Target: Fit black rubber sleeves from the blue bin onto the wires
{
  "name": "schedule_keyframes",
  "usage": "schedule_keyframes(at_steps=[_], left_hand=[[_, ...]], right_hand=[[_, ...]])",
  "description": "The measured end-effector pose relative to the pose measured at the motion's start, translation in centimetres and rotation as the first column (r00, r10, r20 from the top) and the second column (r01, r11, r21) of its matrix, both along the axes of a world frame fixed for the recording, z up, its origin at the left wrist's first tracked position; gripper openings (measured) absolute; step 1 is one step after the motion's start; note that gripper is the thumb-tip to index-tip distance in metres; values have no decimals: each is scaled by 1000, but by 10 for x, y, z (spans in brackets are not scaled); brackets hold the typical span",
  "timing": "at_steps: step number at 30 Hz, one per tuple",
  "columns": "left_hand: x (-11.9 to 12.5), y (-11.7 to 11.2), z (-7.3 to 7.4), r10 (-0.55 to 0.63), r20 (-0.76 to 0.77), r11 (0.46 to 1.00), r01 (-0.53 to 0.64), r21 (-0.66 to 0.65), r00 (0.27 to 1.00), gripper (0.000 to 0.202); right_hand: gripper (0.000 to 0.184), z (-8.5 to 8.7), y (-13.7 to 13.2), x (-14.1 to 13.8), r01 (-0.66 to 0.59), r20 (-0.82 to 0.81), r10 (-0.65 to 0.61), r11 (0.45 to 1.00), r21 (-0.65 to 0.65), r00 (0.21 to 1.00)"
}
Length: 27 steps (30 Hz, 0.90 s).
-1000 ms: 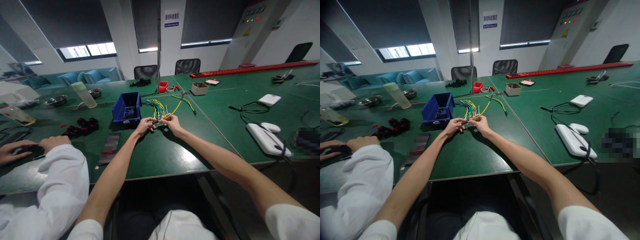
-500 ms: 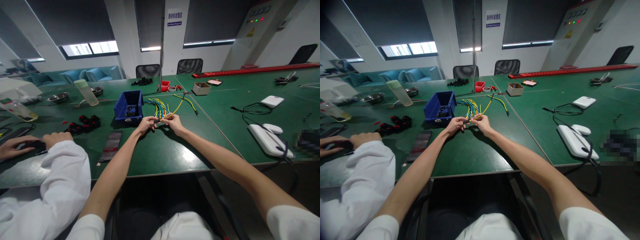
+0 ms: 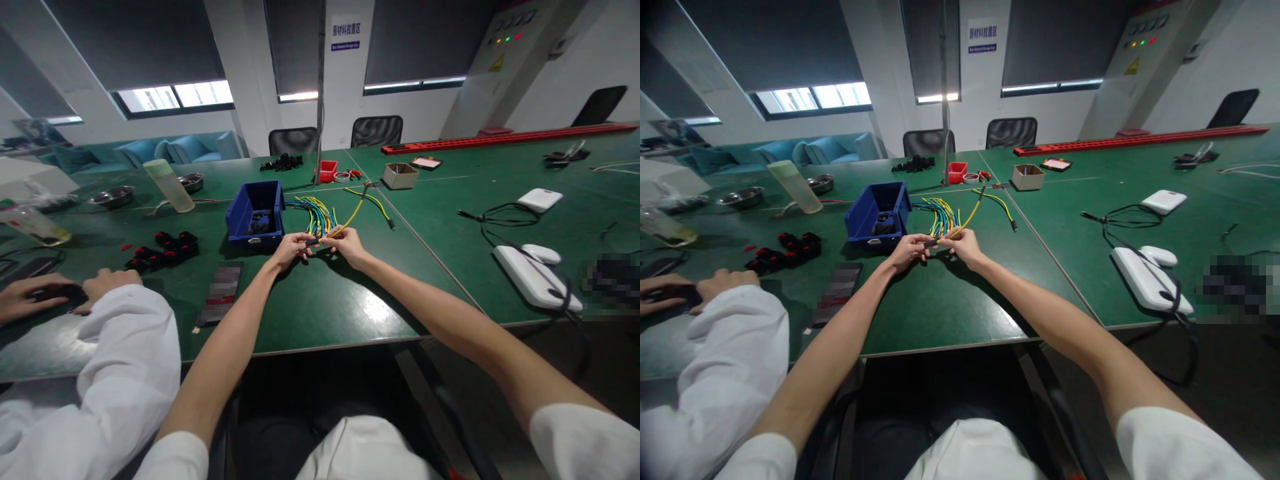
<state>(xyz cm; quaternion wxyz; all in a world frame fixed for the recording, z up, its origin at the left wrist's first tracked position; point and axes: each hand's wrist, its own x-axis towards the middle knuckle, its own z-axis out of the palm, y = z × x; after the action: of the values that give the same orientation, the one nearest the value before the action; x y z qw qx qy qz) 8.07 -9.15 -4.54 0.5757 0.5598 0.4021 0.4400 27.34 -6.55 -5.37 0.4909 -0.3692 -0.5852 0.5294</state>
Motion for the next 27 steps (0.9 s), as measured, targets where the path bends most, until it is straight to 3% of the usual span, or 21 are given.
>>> schedule_keyframes(at_steps=[15, 27], left_hand=[[2, -5, 2, 28, 7, 1000, -28, -7, 1000, 40], [6, -8, 3, 49, -41, 999, -48, 27, 998, 39]], right_hand=[[38, 6, -8, 0, -12, 36, 11, 1000, 16, 999], [32, 1, -7, -1, -33, 49, 31, 998, 56, 998]])
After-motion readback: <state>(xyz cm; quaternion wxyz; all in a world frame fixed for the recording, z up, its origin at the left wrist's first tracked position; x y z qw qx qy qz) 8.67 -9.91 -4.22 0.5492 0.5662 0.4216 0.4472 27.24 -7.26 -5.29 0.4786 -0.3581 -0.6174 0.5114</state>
